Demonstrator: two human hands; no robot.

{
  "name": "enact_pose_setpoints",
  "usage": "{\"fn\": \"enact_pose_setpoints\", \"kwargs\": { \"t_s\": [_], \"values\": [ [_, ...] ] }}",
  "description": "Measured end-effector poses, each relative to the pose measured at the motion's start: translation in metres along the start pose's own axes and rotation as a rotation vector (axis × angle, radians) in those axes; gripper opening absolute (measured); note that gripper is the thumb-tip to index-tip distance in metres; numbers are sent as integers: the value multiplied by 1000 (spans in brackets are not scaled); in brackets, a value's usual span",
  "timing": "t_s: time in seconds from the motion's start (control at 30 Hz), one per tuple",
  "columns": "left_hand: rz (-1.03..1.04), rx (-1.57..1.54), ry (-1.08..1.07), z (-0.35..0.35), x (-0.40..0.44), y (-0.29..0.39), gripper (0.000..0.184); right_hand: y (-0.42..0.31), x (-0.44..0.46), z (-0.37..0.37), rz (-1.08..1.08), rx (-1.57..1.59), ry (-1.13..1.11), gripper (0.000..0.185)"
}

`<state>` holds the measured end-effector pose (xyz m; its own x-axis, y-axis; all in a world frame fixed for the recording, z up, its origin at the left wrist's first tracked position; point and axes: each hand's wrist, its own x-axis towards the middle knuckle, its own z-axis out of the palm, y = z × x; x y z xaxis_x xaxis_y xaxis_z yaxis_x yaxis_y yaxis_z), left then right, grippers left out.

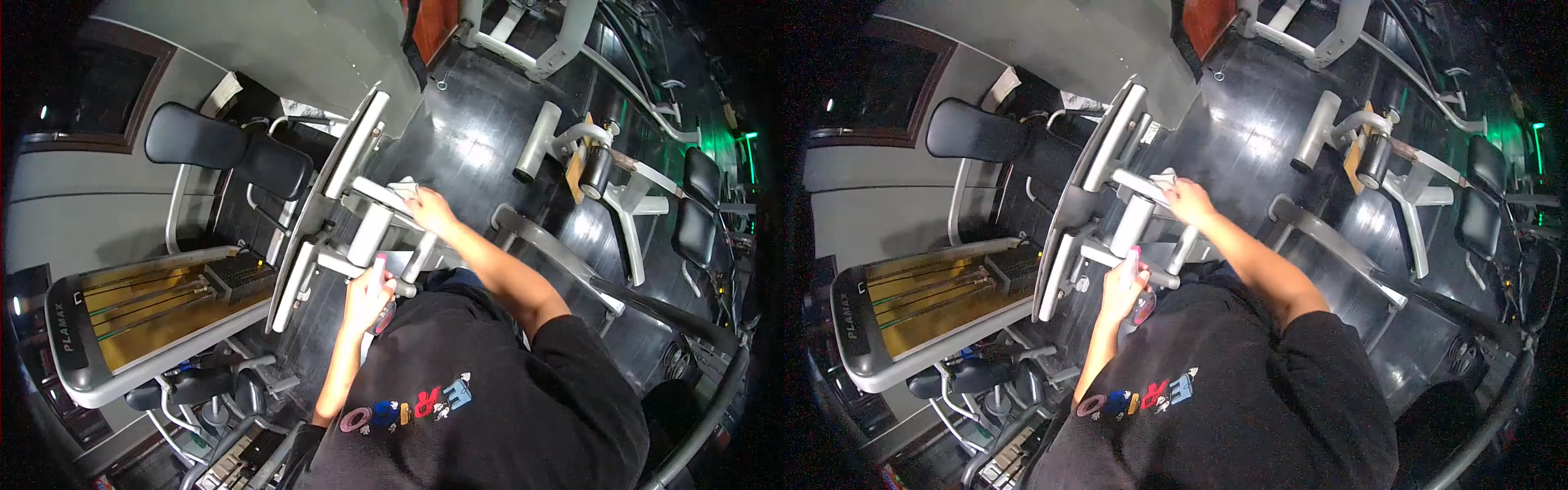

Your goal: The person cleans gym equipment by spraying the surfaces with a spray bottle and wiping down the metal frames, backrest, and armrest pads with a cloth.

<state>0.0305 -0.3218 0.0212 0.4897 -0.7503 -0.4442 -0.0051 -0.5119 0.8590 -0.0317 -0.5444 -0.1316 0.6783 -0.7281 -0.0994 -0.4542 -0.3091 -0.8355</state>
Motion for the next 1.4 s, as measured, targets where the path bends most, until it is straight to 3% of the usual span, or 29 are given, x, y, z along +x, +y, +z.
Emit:
{"fn": "enact_pose_setpoints", "kwargs": {
  "t_s": [0.07, 0.1, 0.17, 0.23, 0.27, 0.3, 0.33, 0.4, 0.47, 0.5, 0.57, 0.6, 0.63, 0.67, 0.7, 0.73, 0.8, 0.87, 0.93, 1.03, 1.1, 1.13, 1.2, 1.3, 1.33, 1.4],
  "values": [
    [25, 34, -18, 1, 4, 3, 14, -38, -25, -38, 22, 1, -153, 35],
    [26, 33, -16, 1, 6, 3, 14, -37, -41, -52, -220, 100, -129, 32],
    [25, 27, -10, 2, 9, 1, 14, -11, -72, -67, -405, -101, -110, 34],
    [54, 33, -20, -1, 12, -2, 15, 30, -93, -77, -261, -126, -213, 35],
    [52, 35, -16, -2, 14, 0, 15, -8, -95, -116, -135, -59, -280, 35],
    [53, 72, -7, -3, 14, 2, 16, 31, -95, -105, 119, -35, -314, 36],
    [54, 109, -2, -3, 15, 6, 18, 12, -97, -126, 113, 135, -251, 35],
    [37, 168, -27, -3, 16, 16, 19, 51, -94, -110, 127, 100, -4, 40],
    [20, 221, -53, 1, 20, 23, 20, 69, -90, -109, 392, 158, 59, 45],
    [23, 234, -50, 2, 22, 25, 20, 75, -83, -103, 494, 44, 62, 46],
    [43, 250, -49, 4, 25, 19, 21, 15, -72, -113, 535, 29, -166, 42],
    [31, 258, -56, 6, 26, 20, 21, -5, -67, -83, -108, 370, 303, 37],
    [10, 251, -75, 8, 27, 22, 21, 11, -62, -56, -350, 293, 196, 39],
    [-13, 243, -93, 10, 26, 23, 22, -6, -66, -38, -227, 77, -45, 49],
    [-25, 250, -101, 11, 25, 20, 22, -24, -66, -21, -356, -231, -43, 50],
    [0, 307, -121, 11, 26, 16, 22, -27, -65, -14, -298, -240, -39, 57],
    [21, 371, -141, 12, 25, 20, 22, -2, -59, 0, -415, -295, 26, 64],
    [99, 517, -180, 16, 17, 36, 23, 7, -64, -17, -490, -365, -70, 71],
    [99, 494, -181, 16, 12, 31, 24, 35, -78, -36, -613, -336, -23, 66],
    [56, 414, -206, 14, 9, 18, 23, 76, -108, -62, -593, -348, -52, 59],
    [29, 395, -189, 15, 9, 3, 23, 90, -125, -72, -292, -176, -197, 44],
    [4, 382, -175, 16, 10, 3, 22, 101, -129, -74, -291, -180, -199, 44],
    [-8, 391, -177, 23, 12, 4, 23, 122, -133, -73, 223, -160, -265, 32],
    [-4, 476, -228, 28, 14, 10, 26, 142, -147, -72, 516, 48, -31, 33],
    [-4, 477, -233, 29, 14, 9, 26, 145, -150, -69, 521, 48, -28, 33],
    [-26, 474, -259, 31, 15, 5, 28, 146, -152, -64, 623, 615, 86, 35]
  ]
}}
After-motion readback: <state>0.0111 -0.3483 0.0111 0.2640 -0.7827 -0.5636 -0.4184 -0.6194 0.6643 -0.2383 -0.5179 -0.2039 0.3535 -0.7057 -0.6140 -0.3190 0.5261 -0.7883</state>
